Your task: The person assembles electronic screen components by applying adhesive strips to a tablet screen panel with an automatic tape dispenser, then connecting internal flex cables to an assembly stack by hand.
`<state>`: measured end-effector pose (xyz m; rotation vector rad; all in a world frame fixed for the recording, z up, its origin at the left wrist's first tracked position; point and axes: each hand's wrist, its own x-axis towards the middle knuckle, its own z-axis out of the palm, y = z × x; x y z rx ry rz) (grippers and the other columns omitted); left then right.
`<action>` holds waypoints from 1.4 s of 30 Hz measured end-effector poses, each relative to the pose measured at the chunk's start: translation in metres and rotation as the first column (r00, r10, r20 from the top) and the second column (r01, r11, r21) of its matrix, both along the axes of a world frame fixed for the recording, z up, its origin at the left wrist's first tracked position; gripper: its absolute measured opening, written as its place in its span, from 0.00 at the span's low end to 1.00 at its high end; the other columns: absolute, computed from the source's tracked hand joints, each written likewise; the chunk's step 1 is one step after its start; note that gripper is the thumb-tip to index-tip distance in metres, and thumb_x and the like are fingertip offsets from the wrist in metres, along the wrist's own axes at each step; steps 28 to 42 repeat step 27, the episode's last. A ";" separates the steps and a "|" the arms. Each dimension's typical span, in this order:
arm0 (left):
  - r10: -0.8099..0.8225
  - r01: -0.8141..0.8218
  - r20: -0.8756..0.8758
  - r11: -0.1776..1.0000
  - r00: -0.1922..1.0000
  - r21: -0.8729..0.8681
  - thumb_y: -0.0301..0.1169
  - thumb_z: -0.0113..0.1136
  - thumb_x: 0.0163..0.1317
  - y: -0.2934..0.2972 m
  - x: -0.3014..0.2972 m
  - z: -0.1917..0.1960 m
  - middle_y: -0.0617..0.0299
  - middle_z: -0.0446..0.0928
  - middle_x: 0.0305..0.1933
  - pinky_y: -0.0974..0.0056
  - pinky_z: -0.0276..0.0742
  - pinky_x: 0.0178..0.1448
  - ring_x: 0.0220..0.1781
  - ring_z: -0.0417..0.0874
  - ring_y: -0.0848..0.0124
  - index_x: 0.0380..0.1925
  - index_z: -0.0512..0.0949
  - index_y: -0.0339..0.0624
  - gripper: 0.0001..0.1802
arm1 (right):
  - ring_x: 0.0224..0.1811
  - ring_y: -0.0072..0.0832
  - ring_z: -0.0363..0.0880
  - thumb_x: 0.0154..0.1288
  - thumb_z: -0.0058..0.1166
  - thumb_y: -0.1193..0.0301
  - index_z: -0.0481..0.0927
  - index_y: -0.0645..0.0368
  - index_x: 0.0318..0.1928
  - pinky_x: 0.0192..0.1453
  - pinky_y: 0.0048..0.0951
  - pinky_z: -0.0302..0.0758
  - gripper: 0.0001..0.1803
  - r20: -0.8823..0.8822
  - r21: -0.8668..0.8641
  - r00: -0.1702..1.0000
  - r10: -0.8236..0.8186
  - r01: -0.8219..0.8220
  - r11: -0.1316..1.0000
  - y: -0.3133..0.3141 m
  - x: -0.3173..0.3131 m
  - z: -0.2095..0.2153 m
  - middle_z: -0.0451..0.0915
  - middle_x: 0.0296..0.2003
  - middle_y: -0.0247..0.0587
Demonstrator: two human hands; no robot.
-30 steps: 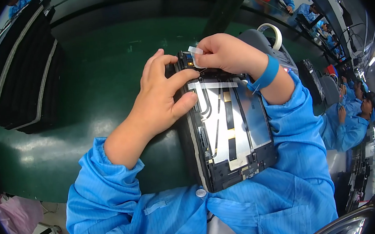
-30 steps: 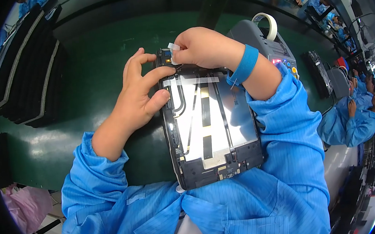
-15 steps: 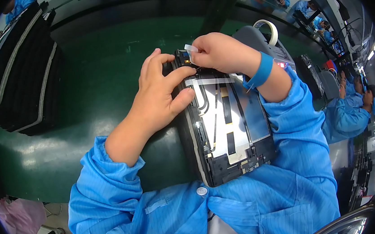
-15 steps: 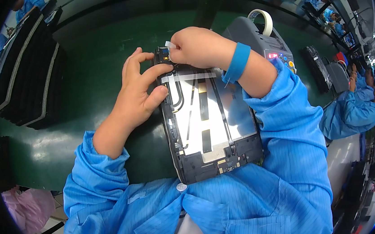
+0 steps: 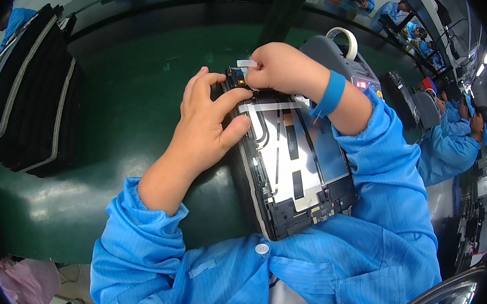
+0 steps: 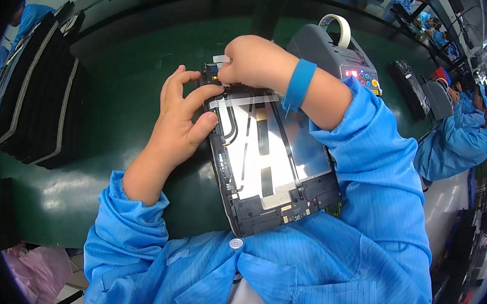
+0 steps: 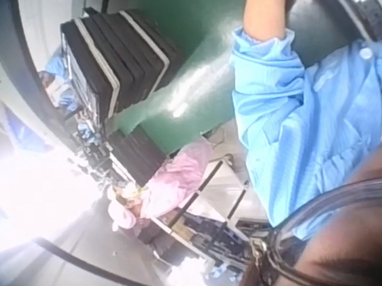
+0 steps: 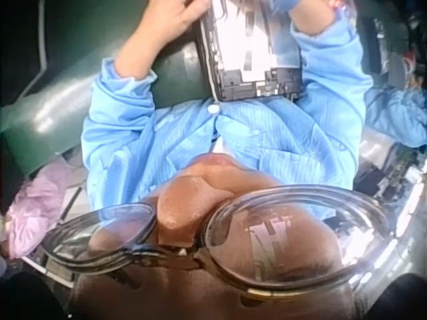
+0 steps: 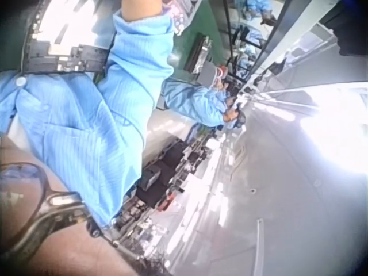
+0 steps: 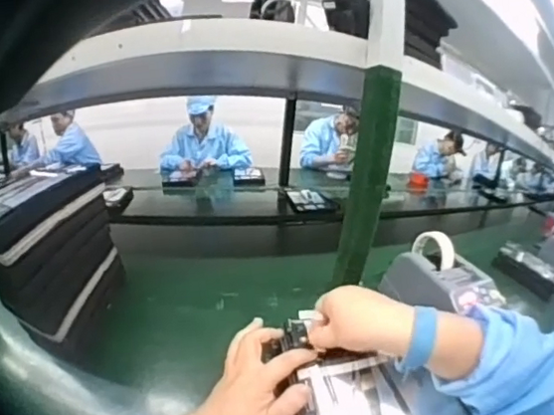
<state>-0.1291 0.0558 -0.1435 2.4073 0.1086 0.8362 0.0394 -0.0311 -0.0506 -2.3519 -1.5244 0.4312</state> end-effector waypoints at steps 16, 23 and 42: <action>-0.007 0.007 -0.026 1.000 1.000 0.004 0.46 0.51 0.59 -0.001 -0.002 0.002 0.46 0.60 0.61 0.43 0.51 0.69 0.70 0.51 0.41 0.52 0.75 0.52 0.22 | 0.51 0.29 0.77 0.61 0.40 0.86 0.69 0.62 0.45 0.52 0.27 0.74 0.13 -0.387 0.391 0.888 0.250 -0.087 0.916 -0.043 -0.013 -0.017 0.79 0.43 0.44; 0.003 -0.002 -0.017 0.999 1.000 0.048 0.48 0.50 0.60 0.000 -0.001 0.002 0.47 0.60 0.62 0.43 0.51 0.69 0.70 0.51 0.42 0.53 0.75 0.53 0.24 | 0.65 0.34 0.67 0.57 0.33 0.90 0.66 0.64 0.48 0.65 0.30 0.65 0.19 -0.603 0.266 0.766 0.223 -0.070 0.961 -0.050 -0.007 -0.013 0.74 0.55 0.49; 0.033 -0.041 0.051 0.985 0.998 0.167 0.50 0.55 0.57 0.002 -0.003 -0.002 0.50 0.63 0.59 0.44 0.53 0.69 0.69 0.55 0.42 0.51 0.77 0.55 0.23 | 0.69 0.34 0.61 0.56 0.33 0.90 0.66 0.63 0.49 0.67 0.31 0.62 0.20 -0.723 0.216 0.667 0.179 -0.027 0.976 -0.054 -0.007 -0.012 0.69 0.61 0.52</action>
